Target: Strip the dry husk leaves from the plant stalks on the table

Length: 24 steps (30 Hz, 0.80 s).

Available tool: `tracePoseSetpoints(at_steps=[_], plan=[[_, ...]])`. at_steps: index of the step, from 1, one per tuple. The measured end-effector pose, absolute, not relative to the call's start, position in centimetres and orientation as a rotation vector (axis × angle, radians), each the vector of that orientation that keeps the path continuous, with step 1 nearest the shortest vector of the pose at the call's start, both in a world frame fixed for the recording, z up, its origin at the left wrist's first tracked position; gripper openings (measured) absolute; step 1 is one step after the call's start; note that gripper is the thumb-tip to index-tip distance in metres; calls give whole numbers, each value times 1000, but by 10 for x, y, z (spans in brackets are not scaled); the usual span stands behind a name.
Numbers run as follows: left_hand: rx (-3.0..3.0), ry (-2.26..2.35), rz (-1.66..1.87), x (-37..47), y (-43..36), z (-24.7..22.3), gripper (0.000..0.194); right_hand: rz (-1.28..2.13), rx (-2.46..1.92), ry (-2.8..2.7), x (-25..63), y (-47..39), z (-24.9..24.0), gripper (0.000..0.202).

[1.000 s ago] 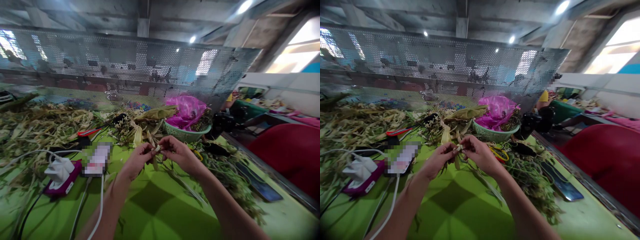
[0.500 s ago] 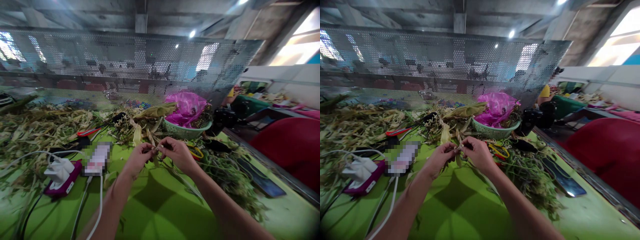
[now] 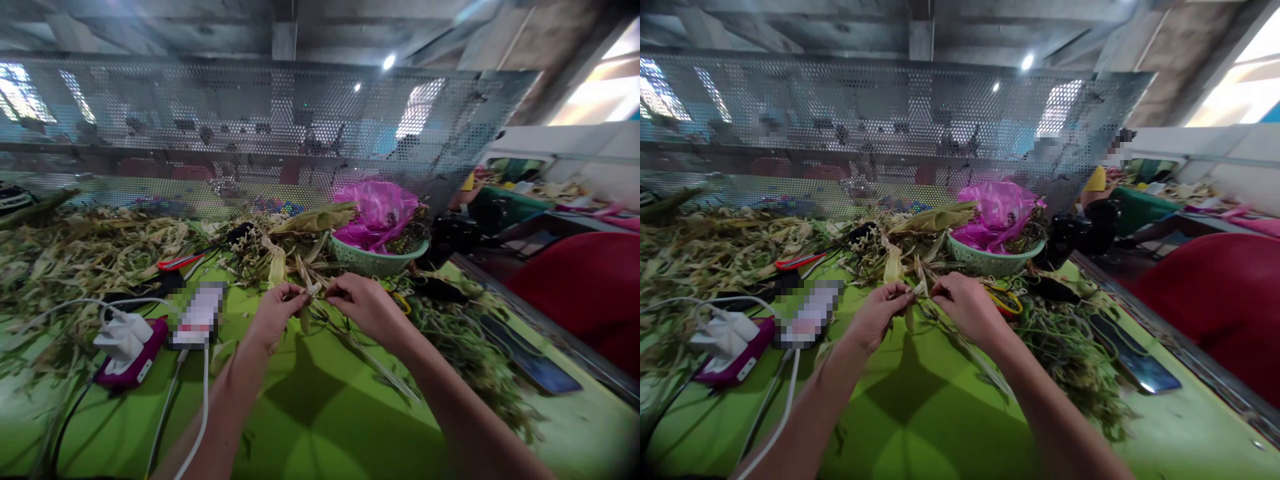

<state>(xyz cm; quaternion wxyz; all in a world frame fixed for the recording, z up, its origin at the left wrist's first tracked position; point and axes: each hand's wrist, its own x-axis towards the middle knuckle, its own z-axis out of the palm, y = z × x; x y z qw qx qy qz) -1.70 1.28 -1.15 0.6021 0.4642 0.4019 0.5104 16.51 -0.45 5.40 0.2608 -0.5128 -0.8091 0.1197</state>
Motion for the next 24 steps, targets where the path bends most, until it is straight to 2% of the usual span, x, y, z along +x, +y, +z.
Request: tracePoseSetpoints(at_steps=[5, 8, 11, 14, 19, 24], plan=[[1339, 1113, 1160, -16, 12, -6, 19, 644, -1483, -2171, 164, -14, 55, 9], [1539, 1250, 1137, -17, 10, -5, 13, 480, -1427, -2281, 164, -19, 57, 5], [1742, 1293, 1111, -17, 6, -6, 11, 287, -1283, -2365, 163, -21, 61, 12], [1896, 1216, 1065, -15, 2, -5, 11, 278, -1130, -2354, 164, -17, 61, 12], [1605, 961, 899, -12, -1, 3, 15, 481, -1085, -2120, 174, 5, 45, 7], [1186, 815, 1071, -16, -1, 7, 24, 623, -1162, -1974, 175, 13, 32, 8]])
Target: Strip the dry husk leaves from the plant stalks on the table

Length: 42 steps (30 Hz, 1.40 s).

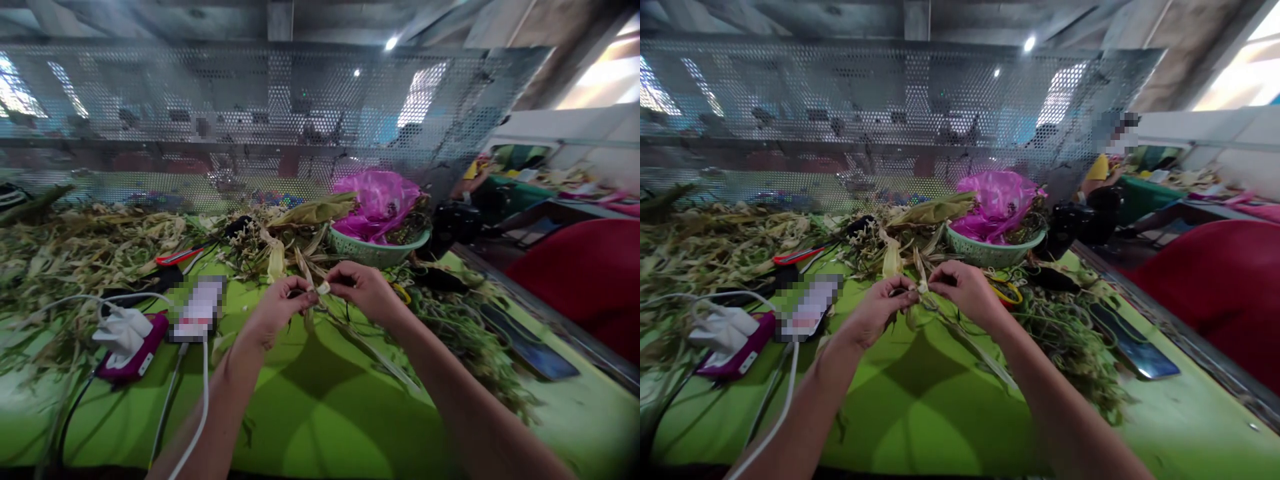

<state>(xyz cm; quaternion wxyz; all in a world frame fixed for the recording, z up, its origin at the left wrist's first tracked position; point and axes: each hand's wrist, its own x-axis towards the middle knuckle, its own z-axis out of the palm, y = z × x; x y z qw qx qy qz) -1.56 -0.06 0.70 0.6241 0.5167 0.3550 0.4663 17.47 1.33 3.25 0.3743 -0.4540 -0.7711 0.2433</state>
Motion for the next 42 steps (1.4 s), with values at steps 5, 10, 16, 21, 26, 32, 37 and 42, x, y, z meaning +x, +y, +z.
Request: tracePoseSetpoints(at_steps=[5, 10, 16, 21, 26, 32, 37, 42], plan=[[1157, 987, 1201, -19, 8, 0, 21, 408, -1075, -2222, 160, -2, 41, 9], [1544, 1220, 1230, -19, 8, -1, 12, 186, -1010, -2376, 152, -12, 44, 15], [2007, 1151, 1103, -16, 1, -1, 7, 192, -1012, -2353, 160, -7, 43, 15], [1614, 886, 936, -13, 0, 3, 15, 663, -1107, -2039, 174, 10, 39, 10], [1180, 815, 1116, -17, 1, 6, 29, 852, -1152, -1914, 169, 12, 35, 17], [1095, 962, 1230, -19, 7, 3, 26, 307, -1037, -2269, 155, -5, 37, 18], [1366, 1131, 1217, -19, 12, 0, 13, -41, -1050, -2463, 151, -10, 37, 22], [1772, 1266, 1204, -20, 6, -3, 6, -239, -998, -2538, 147, -15, 34, 22]])
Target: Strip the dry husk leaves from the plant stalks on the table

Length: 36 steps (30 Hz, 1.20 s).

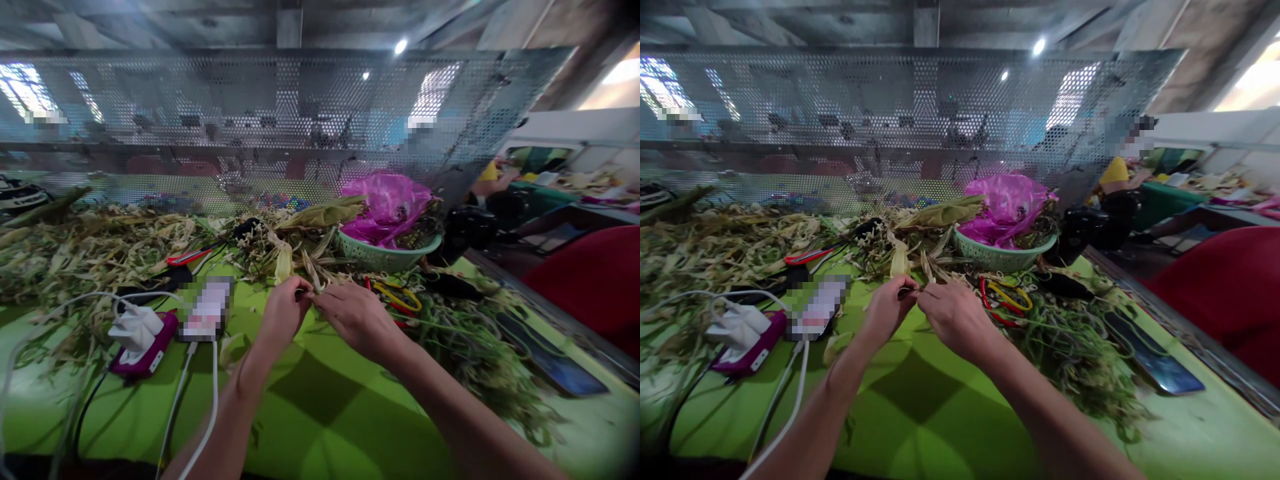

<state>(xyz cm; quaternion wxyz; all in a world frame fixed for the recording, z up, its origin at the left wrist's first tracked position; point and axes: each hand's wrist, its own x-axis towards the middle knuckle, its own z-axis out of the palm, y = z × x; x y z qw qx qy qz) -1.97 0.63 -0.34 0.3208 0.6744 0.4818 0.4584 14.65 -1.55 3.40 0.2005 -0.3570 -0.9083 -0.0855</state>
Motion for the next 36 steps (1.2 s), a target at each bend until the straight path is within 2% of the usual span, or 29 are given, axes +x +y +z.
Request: tracePoseSetpoints(at_steps=[3, 7, 9, 13, 16, 19, 23, 26, 31, 34, 36], plan=[[1994, 1248, 1212, -19, 2, -3, 9, -221, -951, -2531, 149, -14, 34, 24], [2044, 1099, 1080, -19, 0, 2, 8, 161, -968, -2379, 162, -1, 37, 19], [1880, 985, 1008, -19, 0, 6, 3, 394, -1018, -2229, 170, 8, 37, 14], [1393, 844, 1058, -19, 1, 11, 22, 662, -1098, -2009, 175, 15, 33, 15], [1195, 878, 1186, -19, 4, 10, 26, 585, -1073, -2088, 167, 9, 33, 16], [1138, 939, 1235, -19, 7, 6, 23, 339, -1030, -2246, 157, -2, 34, 17], [1210, 1035, 1214, -17, 9, 4, 16, -57, -1048, -2409, 150, -11, 34, 21], [1393, 1118, 1147, -17, 7, 4, 13, -184, -1023, -2468, 148, -13, 31, 23], [1884, 1243, 1117, -18, 3, 1, 7, -43, -975, -2496, 151, -10, 31, 23], [2031, 1159, 985, -19, 1, 3, 8, 226, -994, -2423, 161, -1, 36, 19], [1920, 1022, 898, -21, 1, 6, 7, 505, -1033, -2309, 168, 7, 38, 14]])
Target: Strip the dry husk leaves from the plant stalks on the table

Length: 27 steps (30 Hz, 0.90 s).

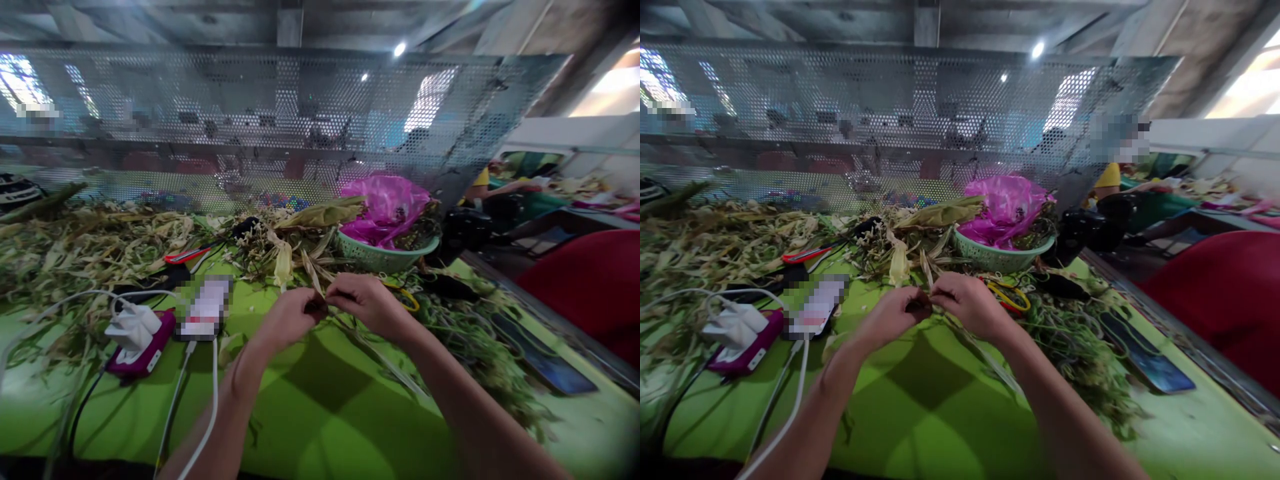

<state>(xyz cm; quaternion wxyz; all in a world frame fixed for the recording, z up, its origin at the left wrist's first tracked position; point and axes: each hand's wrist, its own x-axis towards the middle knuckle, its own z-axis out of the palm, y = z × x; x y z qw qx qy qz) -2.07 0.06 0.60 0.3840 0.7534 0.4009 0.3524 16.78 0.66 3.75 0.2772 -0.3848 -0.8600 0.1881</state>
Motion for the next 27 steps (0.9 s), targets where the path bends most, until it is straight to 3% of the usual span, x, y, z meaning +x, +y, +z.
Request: tracePoseSetpoints(at_steps=[3, 6, 10, 15, 20, 27], plan=[[1563, 843, 911, -22, 0, 10, 14, 954, -1075, -2014, 172, 14, 35, 15], [1225, 795, 1084, -21, 2, 10, 21, 1157, -1072, -1712, 164, 12, 27, 18], [1087, 923, 1260, -17, 6, 4, 20, 948, -1098, -1698, 149, 5, 16, 17], [1656, 1286, 1495, -12, 3, -3, 1, 571, -1211, -1843, 140, -3, 14, 15], [2115, 1422, 1520, -3, -7, -10, 18, 621, -1230, -1784, 137, -6, 19, 23], [2134, 1249, 1379, 1, -12, -3, 32, 748, -1233, -1628, 149, 9, 14, 19]])
